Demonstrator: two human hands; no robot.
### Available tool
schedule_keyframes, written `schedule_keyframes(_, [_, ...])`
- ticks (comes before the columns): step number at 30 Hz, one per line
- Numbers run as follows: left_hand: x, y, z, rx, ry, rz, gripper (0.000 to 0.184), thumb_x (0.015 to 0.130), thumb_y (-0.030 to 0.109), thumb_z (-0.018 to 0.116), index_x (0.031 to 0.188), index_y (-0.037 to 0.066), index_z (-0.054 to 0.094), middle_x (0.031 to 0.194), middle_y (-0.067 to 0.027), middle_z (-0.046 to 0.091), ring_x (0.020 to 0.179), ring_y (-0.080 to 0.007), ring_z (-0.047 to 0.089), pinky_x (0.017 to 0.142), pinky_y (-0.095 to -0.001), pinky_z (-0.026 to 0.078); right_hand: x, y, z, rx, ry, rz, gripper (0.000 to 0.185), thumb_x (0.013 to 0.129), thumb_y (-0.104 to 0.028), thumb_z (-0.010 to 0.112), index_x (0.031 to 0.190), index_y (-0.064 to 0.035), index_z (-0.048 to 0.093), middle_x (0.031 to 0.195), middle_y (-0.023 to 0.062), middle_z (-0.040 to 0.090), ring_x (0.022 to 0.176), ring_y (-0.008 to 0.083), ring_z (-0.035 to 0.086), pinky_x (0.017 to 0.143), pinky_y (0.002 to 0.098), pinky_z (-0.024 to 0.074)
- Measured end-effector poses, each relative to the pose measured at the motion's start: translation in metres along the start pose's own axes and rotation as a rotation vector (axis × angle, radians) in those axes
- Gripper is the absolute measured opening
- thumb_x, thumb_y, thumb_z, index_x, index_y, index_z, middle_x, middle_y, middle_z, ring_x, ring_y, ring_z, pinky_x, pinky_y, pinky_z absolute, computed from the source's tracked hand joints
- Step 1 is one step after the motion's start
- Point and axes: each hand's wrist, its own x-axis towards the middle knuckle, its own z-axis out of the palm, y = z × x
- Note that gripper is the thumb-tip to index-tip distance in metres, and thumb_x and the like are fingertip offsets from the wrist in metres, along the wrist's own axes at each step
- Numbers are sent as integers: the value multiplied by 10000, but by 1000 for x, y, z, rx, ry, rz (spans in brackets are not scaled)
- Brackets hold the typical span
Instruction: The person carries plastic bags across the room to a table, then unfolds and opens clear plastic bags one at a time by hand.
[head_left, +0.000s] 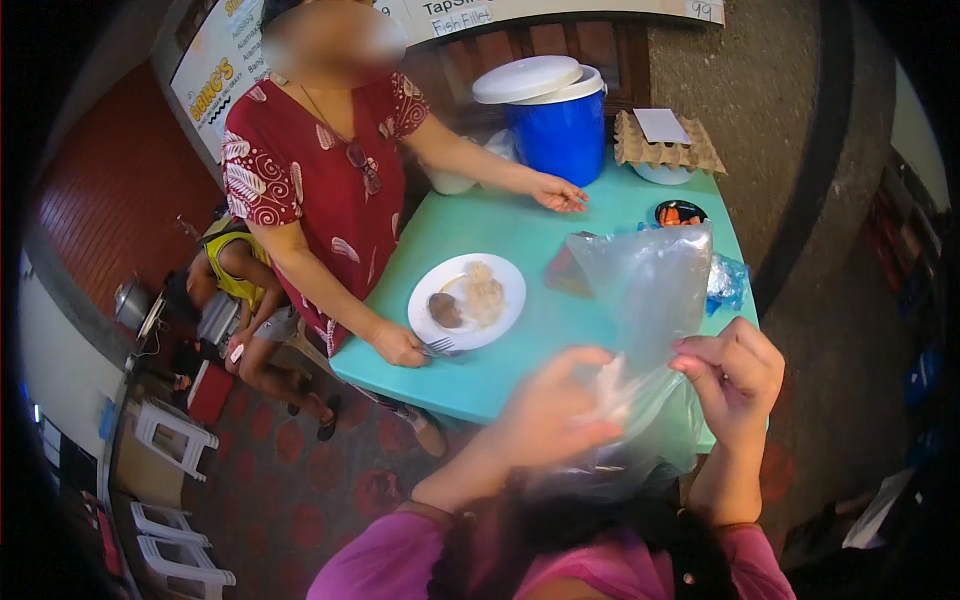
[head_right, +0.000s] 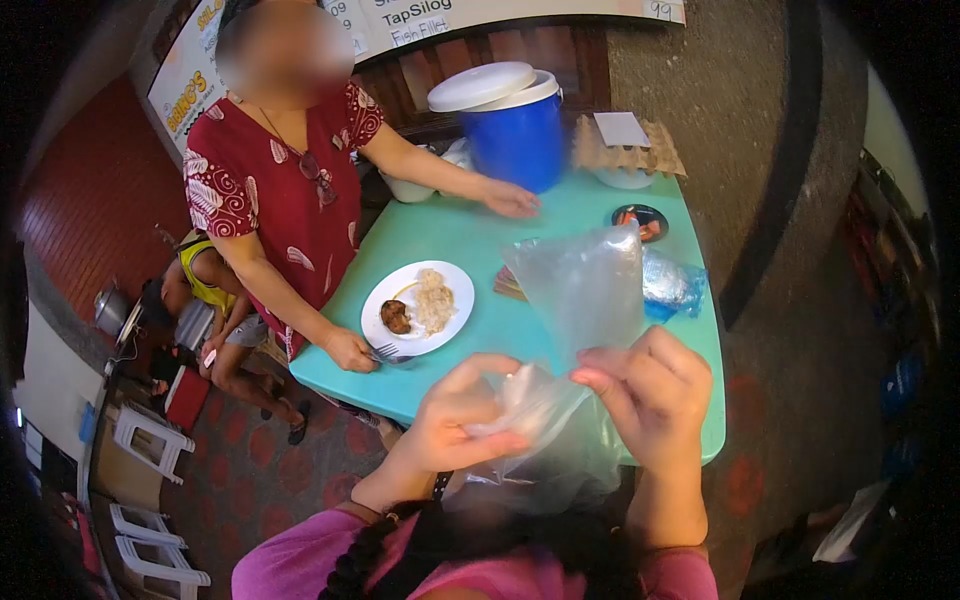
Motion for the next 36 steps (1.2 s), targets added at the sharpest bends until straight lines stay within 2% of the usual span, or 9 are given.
schedule_keyframes(3, [1,0,-5,-50,-15,16,194,745,93,806,816,-15,662,1175,-167,594,814,-175,610,724,-280,458,6,-2,3,-3,36,4,173,686,-112,818,814,-48,719,645,38,500,564,163,505,509,275,391])
schedule_keyframes(7, [12,10,-2,-25,9,-32,171,773,61,766,886,-26,672,1061,-130,642,800,-193,608,720,-300,462,15,-1,5,56,80,-2,138,733,-54,780,832,-19,691,721,63,568,640,185,550,560,275,430])
schedule_keyframes(9, [24,18,1,-204,83,-299,178,785,30,733,940,-36,675,944,-109,658,789,-216,607,713,-322,466,20,7,6,90,78,4,130,741,-20,763,846,-12,686,746,73,591,654,192,568,571,278,445])
schedule_keyframes(15, [24,-5,0,-207,-18,-90,156,764,19,739,900,-39,688,811,-108,608,706,-213,560,630,-316,418,13,8,10,154,87,9,129,749,44,729,853,-3,669,757,88,634,631,194,592,562,287,464])
schedule_keyframes(22, [22,-10,1,-300,12,-57,223,693,146,846,779,2,699,838,-92,593,777,-197,547,656,-301,388,8,22,-1,145,52,-67,260,682,-219,829,805,-33,694,594,39,565,499,146,524,454,273,361])
schedule_keyframes(25, [22,-10,2,-360,29,4,264,661,205,876,750,29,699,916,-101,594,829,-192,546,694,-292,388,18,13,-20,276,-222,22,282,653,-232,849,782,-33,696,598,38,553,513,149,527,456,277,356])
schedule_keyframes(31, [28,0,1,-410,55,-46,226,645,110,877,738,45,681,1047,-141,588,886,-207,566,761,-297,413,11,22,-13,327,-209,129,232,613,-151,853,759,-50,705,720,53,573,621,172,578,526,276,422])
schedule_keyframes(34, [35,-1,12,-345,80,3,297,658,56,848,894,50,668,1082,-148,593,948,-244,589,838,-320,440,11,18,-18,226,-148,143,214,578,-117,839,748,-75,716,791,43,604,689,192,597,601,301,462])
schedule_keyframes(36, [38,-1,14,-85,141,-35,544,697,61,826,1192,39,603,1200,-163,595,1074,-267,594,927,-364,448,21,12,-19,167,-102,24,214,567,-107,830,748,-89,718,803,38,611,709,196,599,632,319,467])
